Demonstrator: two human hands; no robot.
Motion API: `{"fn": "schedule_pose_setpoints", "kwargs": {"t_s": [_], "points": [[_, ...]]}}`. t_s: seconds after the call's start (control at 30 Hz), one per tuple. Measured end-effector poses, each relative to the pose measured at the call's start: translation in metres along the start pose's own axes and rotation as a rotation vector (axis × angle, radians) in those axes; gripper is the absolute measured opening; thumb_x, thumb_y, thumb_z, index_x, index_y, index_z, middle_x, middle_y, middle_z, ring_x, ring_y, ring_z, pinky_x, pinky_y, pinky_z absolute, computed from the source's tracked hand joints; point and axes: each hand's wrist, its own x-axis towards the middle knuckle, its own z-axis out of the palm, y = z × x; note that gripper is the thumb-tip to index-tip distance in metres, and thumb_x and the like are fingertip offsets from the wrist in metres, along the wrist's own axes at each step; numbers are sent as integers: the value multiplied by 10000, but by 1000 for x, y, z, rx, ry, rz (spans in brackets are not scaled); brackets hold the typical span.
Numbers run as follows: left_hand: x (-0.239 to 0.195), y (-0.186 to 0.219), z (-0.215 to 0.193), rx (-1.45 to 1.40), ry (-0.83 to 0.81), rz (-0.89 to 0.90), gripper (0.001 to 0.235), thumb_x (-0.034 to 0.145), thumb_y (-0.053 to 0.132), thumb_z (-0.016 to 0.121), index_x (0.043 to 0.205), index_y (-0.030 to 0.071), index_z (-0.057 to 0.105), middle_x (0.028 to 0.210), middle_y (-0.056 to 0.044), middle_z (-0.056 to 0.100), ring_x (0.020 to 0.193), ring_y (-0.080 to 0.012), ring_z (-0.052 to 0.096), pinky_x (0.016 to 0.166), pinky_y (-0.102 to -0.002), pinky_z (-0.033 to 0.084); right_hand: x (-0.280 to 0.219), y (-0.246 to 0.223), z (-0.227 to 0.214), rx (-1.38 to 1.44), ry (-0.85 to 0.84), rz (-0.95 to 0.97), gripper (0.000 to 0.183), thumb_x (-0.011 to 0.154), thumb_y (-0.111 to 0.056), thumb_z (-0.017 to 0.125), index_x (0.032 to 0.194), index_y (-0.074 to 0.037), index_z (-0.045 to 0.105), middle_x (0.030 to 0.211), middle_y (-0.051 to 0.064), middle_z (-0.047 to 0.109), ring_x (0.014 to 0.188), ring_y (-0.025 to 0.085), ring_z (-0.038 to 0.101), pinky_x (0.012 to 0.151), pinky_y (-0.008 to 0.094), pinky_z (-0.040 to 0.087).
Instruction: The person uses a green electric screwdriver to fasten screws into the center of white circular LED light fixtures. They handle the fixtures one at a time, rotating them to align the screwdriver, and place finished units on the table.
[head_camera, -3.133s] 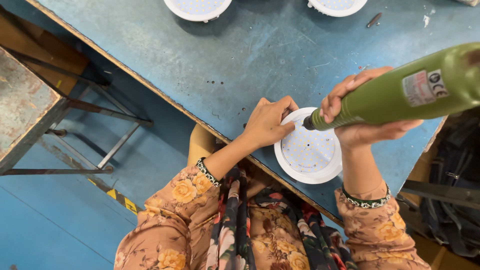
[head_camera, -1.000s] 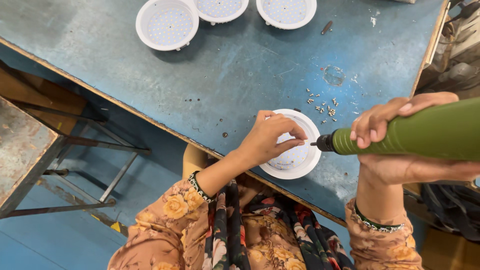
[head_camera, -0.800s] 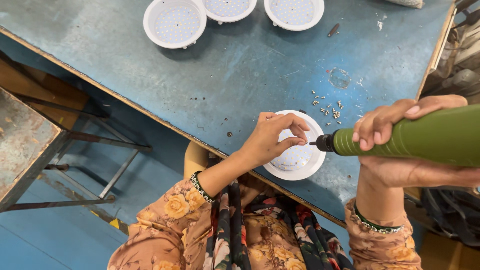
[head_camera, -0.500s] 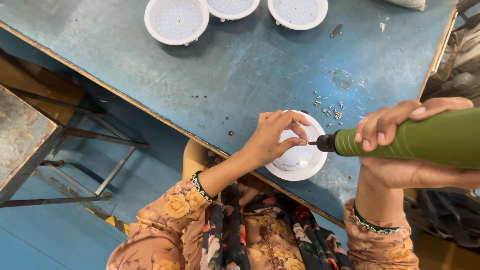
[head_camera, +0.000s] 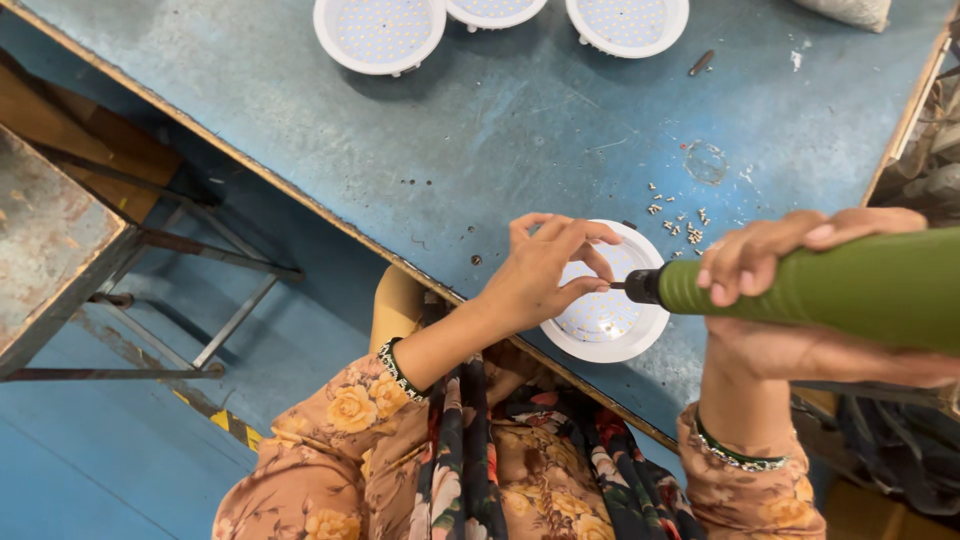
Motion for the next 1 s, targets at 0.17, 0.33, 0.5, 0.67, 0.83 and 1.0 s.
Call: {"fn": "schedule_pose_setpoints", "kwargs": {"t_s": [0.17,0.33,0.5,0.67,0.83,1.0], "points": [[-16,-4,-13,91,10,-44,553,859,236,805,1328,180,516,954,142,756,1199,-149,569,1149,-517,227,-6,17,27,107,24,75,948,842,-934,369,1043,-23,536,627,124,554,508,216,586,433,342,497],[-29,-5,-17,157,-9,-44,566,834,148,792,1328,172,517,917,135,747,1181,-143,574,1144,-540,230,-10,32,52,162,34,122,922,806,-930,426,1017,-38,518,646,115,548,458,208,606,402,334,504],[-38,-5,-16,193,-23,-5,514,876,94,734,1327,147,493,884,112,740,1154,-125,609,1150,-567,229,-22,29,67,117,25,208,907,785,-901,474,1048,-33,482,632,117,534,458,204,573,433,348,504],[-42,-5,-17,173,-26,-4,512,876,70,697,1335,145,480,863,89,737,1127,-143,635,1151,-574,240,-24,30,72,101,29,228,916,789,-894,504,1050,-16,470,628,121,524,444,212,555,406,344,512],[-45,-7,-18,172,-43,-22,503,886,64,684,1336,148,475,885,76,736,1123,-146,637,1167,-568,247,-23,36,75,110,-27,237,915,801,-887,528,1028,-2,481,651,131,534,471,222,572,431,350,515],[-49,-6,-21,129,-50,-57,485,891,73,684,1335,150,504,925,86,737,1147,-137,631,1184,-564,237,-17,43,78,184,-112,281,880,859,-859,528,1058,-2,499,696,148,558,497,228,587,421,344,531]]}}
